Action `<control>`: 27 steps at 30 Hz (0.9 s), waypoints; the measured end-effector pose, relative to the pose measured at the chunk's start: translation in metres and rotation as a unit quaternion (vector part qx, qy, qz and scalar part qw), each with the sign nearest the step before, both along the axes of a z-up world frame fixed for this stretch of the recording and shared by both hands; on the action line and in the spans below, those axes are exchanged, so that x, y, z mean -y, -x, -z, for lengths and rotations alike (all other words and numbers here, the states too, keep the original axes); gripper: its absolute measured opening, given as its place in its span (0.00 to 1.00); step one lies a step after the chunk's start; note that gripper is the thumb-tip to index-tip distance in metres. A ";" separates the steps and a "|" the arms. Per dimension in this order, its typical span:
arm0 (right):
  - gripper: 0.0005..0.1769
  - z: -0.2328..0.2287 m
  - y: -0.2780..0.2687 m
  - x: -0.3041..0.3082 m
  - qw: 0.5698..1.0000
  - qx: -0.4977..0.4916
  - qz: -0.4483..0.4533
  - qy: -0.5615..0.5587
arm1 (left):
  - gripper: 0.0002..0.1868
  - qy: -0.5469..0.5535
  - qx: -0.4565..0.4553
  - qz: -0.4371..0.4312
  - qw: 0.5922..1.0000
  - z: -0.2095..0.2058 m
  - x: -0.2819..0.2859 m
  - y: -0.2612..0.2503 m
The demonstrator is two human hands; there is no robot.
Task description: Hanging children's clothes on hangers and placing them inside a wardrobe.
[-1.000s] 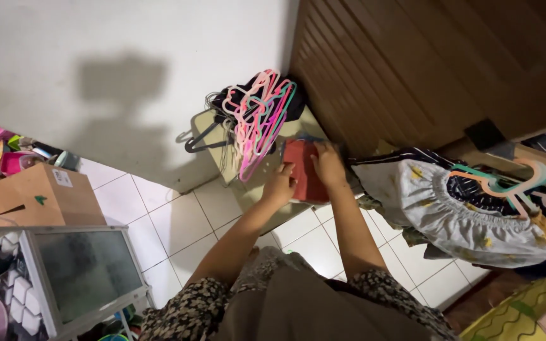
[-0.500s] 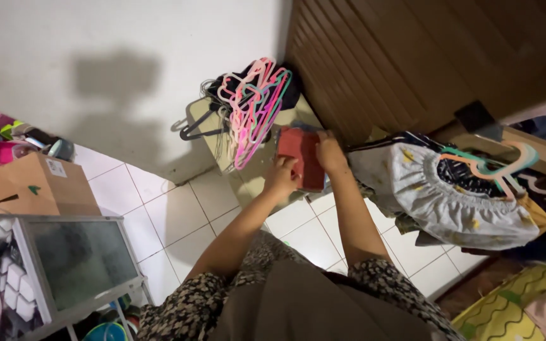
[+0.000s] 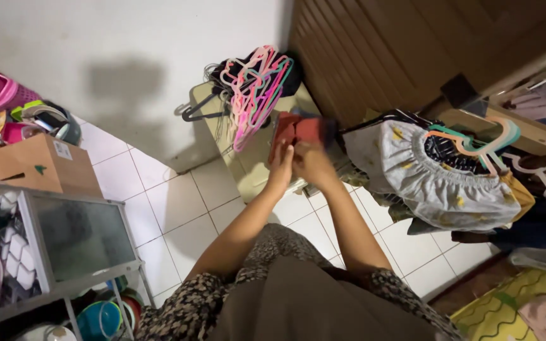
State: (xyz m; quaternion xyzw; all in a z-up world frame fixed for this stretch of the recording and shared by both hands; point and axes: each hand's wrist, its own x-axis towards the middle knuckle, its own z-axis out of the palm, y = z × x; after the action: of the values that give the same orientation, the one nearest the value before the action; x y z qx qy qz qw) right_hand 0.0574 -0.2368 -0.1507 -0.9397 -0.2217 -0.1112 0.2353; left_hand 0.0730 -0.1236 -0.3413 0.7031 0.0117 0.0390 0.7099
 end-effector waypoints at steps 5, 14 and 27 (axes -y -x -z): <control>0.18 -0.013 0.033 -0.001 0.959 -0.208 -0.095 -0.169 | 0.30 0.248 -0.107 -0.028 0.962 -0.085 -0.035 0.028; 0.32 -0.065 0.028 -0.012 0.922 -0.070 -0.027 -0.380 | 0.16 0.211 0.002 0.018 0.977 -0.217 -0.111 0.073; 0.06 -0.093 0.013 -0.052 0.891 -0.156 -0.124 -0.408 | 0.25 -0.123 0.153 -0.021 0.980 -0.325 -0.197 0.146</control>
State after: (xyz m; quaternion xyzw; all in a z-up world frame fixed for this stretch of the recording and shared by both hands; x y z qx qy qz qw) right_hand 0.0442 -0.1843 -0.0575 -0.7314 -0.2317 -0.0141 0.6412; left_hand -0.0734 0.0737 -0.0158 0.7703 -0.0874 0.1620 0.6106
